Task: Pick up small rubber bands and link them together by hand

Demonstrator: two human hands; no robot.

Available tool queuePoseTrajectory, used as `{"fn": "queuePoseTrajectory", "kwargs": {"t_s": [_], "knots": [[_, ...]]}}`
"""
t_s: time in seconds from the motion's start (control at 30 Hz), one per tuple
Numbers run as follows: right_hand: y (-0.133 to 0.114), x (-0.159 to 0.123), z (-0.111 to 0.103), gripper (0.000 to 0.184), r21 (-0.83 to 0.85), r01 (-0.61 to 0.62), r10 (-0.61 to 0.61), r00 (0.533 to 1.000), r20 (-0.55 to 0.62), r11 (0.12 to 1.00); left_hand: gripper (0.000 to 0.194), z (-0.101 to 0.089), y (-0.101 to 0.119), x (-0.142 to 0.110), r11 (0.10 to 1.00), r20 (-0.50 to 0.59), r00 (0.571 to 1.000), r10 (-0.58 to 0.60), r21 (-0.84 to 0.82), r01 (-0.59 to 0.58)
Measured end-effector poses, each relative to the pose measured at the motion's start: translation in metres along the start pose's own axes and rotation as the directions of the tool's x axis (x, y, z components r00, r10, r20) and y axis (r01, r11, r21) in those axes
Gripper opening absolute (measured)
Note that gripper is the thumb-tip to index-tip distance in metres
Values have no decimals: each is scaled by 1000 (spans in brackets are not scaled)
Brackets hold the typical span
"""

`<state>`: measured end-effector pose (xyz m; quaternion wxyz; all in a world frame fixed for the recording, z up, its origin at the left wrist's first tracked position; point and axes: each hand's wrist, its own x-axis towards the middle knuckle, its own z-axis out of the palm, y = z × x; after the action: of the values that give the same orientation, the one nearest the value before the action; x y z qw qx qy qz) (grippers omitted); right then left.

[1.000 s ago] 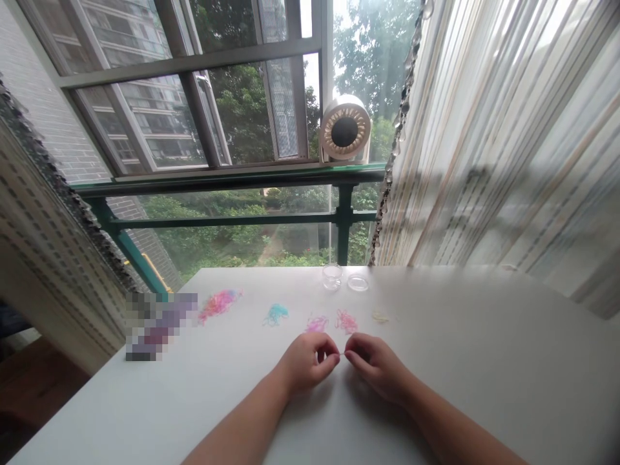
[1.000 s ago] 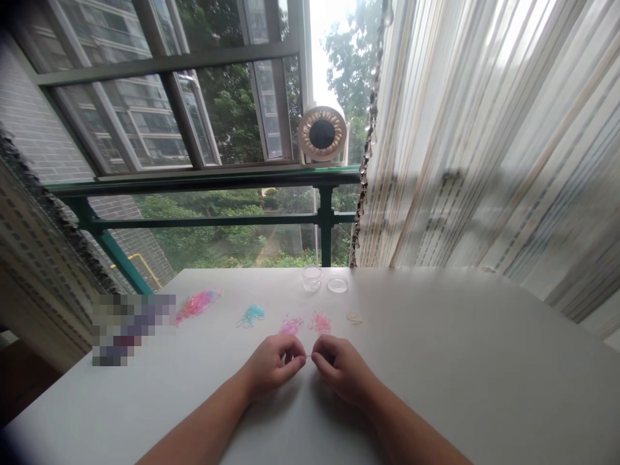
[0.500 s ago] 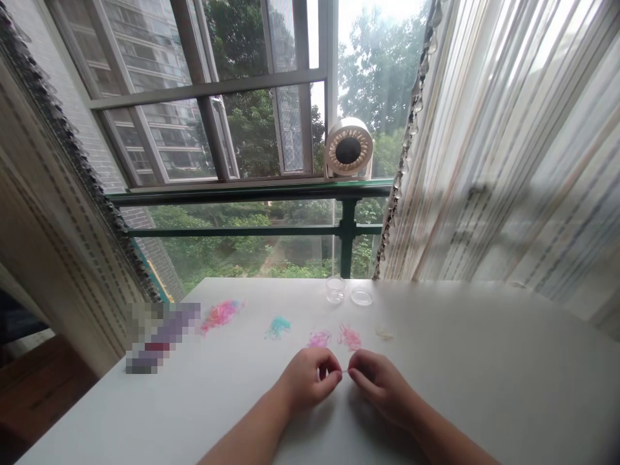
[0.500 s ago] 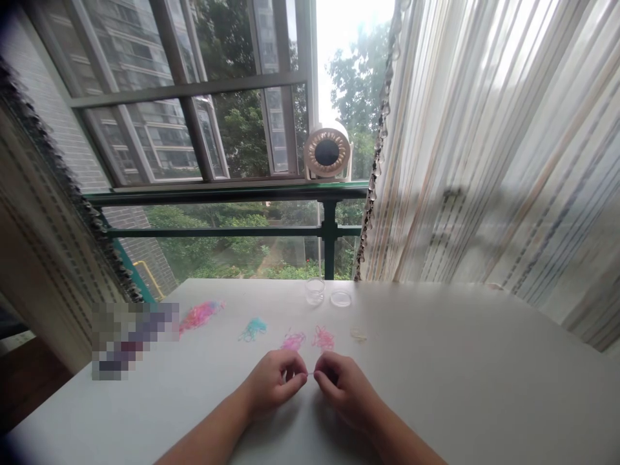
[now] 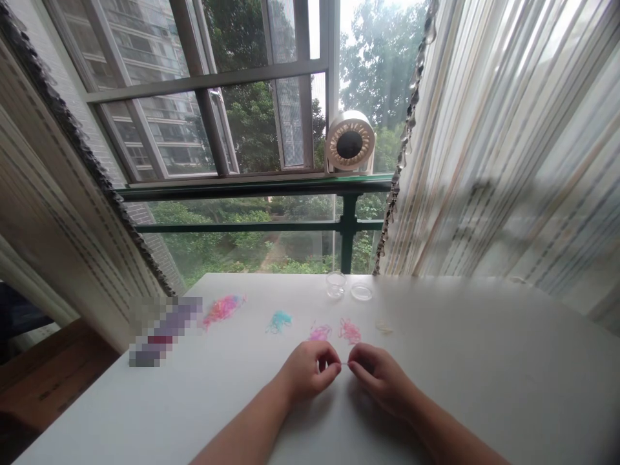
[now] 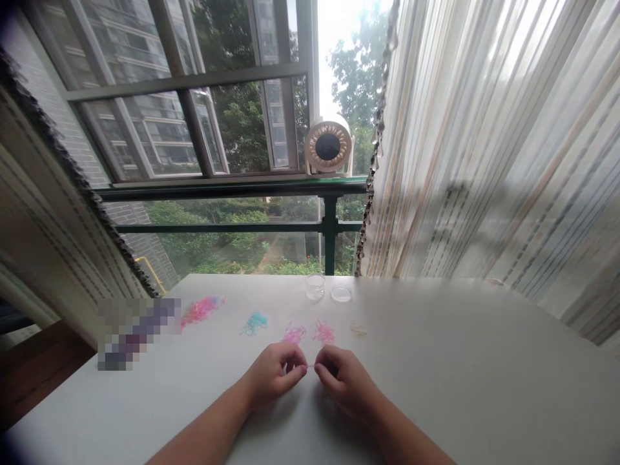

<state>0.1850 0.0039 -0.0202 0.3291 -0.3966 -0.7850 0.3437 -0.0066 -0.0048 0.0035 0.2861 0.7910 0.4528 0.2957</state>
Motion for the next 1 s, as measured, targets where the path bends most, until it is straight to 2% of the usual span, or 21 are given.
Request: {"fn": "queuePoseTrajectory", "kwargs": {"t_s": [1.0], "knots": [[-7,0,-4,13,-3,7,-7,1000,-6,1000,15,-2,2,-1,1000,0,1000,-7,4,7]]}}
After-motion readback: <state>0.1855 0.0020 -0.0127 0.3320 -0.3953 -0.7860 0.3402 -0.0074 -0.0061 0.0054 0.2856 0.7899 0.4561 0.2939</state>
